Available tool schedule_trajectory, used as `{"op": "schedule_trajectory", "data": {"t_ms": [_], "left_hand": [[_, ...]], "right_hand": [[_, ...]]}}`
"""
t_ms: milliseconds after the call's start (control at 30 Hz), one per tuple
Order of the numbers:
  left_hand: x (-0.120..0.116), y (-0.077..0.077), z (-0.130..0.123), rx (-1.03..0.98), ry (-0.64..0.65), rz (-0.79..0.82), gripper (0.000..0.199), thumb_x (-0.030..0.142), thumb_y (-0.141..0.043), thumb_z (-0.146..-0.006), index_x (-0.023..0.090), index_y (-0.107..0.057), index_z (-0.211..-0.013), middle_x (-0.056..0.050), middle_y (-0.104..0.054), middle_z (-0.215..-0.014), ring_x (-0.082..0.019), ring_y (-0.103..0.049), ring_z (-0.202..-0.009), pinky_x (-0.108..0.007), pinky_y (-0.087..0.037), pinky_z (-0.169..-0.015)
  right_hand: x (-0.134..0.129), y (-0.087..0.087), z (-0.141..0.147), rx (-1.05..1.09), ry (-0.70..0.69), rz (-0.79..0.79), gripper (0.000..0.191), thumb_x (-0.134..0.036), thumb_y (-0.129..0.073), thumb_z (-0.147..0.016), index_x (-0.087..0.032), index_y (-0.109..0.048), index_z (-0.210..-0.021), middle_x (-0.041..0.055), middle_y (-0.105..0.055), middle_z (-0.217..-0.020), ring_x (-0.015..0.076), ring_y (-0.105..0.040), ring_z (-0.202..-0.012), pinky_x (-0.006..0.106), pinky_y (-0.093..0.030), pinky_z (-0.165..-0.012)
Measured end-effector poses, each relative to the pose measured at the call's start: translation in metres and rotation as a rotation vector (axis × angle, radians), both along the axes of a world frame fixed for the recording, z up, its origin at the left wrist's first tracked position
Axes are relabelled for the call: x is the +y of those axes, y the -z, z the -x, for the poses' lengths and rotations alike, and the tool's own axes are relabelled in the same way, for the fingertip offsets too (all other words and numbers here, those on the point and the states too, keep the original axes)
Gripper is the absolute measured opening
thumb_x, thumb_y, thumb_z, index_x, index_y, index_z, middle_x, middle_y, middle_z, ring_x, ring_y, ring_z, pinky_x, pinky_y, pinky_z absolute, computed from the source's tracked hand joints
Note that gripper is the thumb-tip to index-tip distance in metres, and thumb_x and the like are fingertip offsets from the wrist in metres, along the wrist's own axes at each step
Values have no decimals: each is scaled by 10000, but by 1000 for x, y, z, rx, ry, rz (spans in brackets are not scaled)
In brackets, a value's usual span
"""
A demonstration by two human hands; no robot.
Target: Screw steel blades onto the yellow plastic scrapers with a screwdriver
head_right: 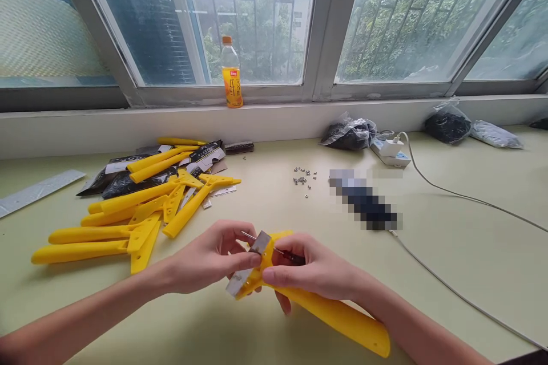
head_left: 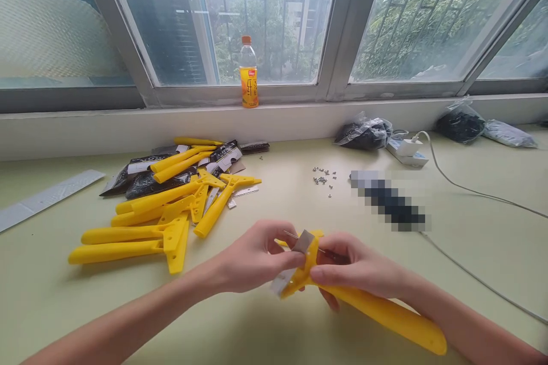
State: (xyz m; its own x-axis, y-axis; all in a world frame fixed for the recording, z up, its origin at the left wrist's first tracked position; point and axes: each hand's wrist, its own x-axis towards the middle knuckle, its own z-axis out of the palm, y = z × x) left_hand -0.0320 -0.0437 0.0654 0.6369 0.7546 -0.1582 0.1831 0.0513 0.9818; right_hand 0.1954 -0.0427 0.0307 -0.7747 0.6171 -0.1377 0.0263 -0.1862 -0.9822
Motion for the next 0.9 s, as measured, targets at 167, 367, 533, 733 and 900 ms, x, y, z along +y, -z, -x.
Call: {"op": "schedule_trajectory", "data": {"t_ms": [167, 367, 533, 733, 900], "left_hand": [[14, 28, 9, -155, 85, 303, 324, 421, -725, -845, 159, -586, -977, -82, -714, -950, -178, -711, -607, -258, -549, -509], [15, 36, 10, -158, 65, 341, 364, 423, -776, -803, 142, -563, -893, -109, -723, -869, -187, -713, -613, -215, -508, -467], [13, 35, 6, -171, 79, 370, 338, 408, -783, -799, 143, -599, -901, -90, -713, -866, -184, -709, -595, -232, -523, -474], [18, 32, 14, -175, 264, 345, 318, 436, -635, -931, 124, -681, -975, -92, -734, -855, -175, -729, -659, -238, -562, -584], [17, 34, 14, -221, 309, 398, 278, 357, -637, -938, 107, -697, -1044, -137, -754, -904, -211, -748, -736, -293, -598, -663]], "right_hand": [[5, 1, 8, -36, 49, 101, 329, -428, -790, -830, -135, -653, -889, 21, -656, -823, 176, -684, -740, 292, -532, -692], [10, 2, 8, -193, 273, -85, 331, -457, -767, -846, -135, -691, -852, 19, -688, -775, 106, -576, -650, 203, -402, -566], [11, 2, 14, -197, 373, -208, 326, -443, -771, -843, -150, -661, -753, -21, -620, -668, 69, -448, -549, 208, -290, -477], [11, -3, 14, -122, 402, -239, 323, -417, -753, -865, -168, -617, -710, -29, -576, -658, 83, -484, -580, 221, -369, -538], [11, -1, 13, -127, 403, -265, 322, -426, -749, -869, -174, -616, -719, -26, -576, -674, 101, -514, -622, 232, -393, -576]]}}
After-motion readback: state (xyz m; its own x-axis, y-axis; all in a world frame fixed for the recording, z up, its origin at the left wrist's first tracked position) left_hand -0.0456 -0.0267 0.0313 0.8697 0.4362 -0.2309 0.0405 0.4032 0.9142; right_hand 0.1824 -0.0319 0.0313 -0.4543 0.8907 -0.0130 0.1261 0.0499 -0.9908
